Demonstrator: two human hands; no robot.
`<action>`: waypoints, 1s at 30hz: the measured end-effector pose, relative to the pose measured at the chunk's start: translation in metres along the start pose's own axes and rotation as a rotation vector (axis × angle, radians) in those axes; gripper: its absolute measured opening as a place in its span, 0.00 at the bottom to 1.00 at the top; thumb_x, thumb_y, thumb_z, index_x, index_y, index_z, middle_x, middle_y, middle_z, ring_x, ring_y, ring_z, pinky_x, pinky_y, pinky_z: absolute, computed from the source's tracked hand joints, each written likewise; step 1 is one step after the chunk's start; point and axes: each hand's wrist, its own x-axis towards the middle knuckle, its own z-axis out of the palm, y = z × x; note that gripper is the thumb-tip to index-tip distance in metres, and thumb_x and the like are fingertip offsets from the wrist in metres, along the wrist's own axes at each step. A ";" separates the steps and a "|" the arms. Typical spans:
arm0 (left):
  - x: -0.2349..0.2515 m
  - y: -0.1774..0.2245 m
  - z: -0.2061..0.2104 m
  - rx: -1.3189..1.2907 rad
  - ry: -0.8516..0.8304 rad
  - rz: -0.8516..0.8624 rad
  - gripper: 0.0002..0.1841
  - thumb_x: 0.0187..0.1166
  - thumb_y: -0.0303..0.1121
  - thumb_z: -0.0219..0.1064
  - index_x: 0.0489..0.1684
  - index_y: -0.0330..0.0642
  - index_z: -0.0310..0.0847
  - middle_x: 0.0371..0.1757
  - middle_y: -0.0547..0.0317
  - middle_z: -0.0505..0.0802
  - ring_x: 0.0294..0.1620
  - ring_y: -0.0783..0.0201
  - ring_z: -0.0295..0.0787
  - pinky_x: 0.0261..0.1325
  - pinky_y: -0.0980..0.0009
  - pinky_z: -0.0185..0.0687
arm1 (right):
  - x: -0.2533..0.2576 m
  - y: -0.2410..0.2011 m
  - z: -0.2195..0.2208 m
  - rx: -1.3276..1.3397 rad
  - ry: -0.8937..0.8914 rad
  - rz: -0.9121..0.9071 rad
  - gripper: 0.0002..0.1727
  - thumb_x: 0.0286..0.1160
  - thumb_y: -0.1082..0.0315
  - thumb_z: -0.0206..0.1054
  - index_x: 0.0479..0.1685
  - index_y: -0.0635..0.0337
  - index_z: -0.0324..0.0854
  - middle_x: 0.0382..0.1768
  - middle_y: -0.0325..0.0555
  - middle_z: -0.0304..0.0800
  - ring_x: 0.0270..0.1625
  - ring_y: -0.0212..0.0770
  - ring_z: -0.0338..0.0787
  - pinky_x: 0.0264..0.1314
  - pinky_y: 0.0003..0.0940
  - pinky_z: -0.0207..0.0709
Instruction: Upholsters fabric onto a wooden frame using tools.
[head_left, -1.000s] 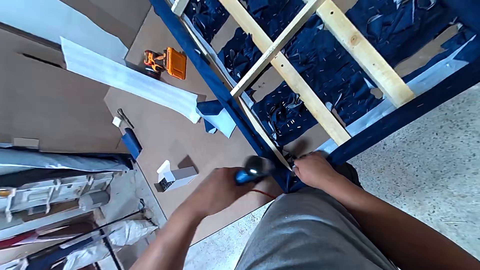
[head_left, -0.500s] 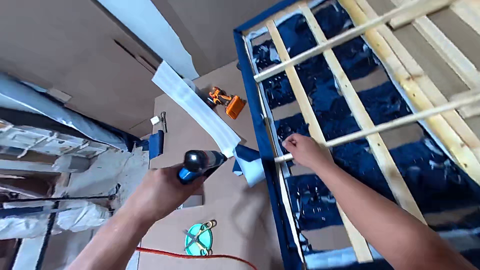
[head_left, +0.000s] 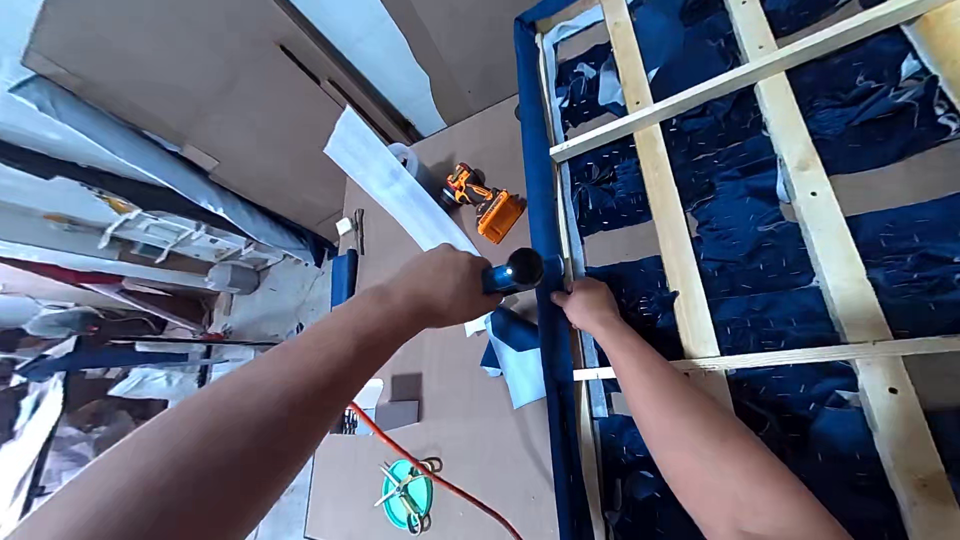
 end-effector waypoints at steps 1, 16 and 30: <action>0.016 0.007 -0.001 0.020 -0.021 0.030 0.18 0.80 0.52 0.68 0.35 0.46 0.86 0.27 0.53 0.88 0.35 0.49 0.88 0.38 0.43 0.82 | -0.003 0.000 0.001 -0.012 0.035 -0.013 0.25 0.82 0.44 0.65 0.40 0.60 0.89 0.44 0.56 0.92 0.51 0.57 0.92 0.53 0.64 0.83; 0.059 0.046 0.002 0.151 -0.197 0.042 0.18 0.76 0.49 0.70 0.26 0.44 0.85 0.27 0.53 0.87 0.32 0.51 0.87 0.34 0.46 0.82 | -0.002 0.009 -0.005 -0.021 0.049 -0.207 0.19 0.86 0.54 0.61 0.45 0.59 0.91 0.48 0.57 0.94 0.58 0.57 0.92 0.62 0.62 0.81; 0.016 0.057 0.028 0.090 -0.265 0.085 0.15 0.79 0.49 0.68 0.37 0.47 0.87 0.31 0.56 0.89 0.37 0.53 0.89 0.40 0.47 0.84 | -0.001 0.026 0.007 0.088 0.090 -0.296 0.25 0.90 0.51 0.56 0.37 0.62 0.88 0.41 0.57 0.93 0.52 0.57 0.92 0.57 0.62 0.82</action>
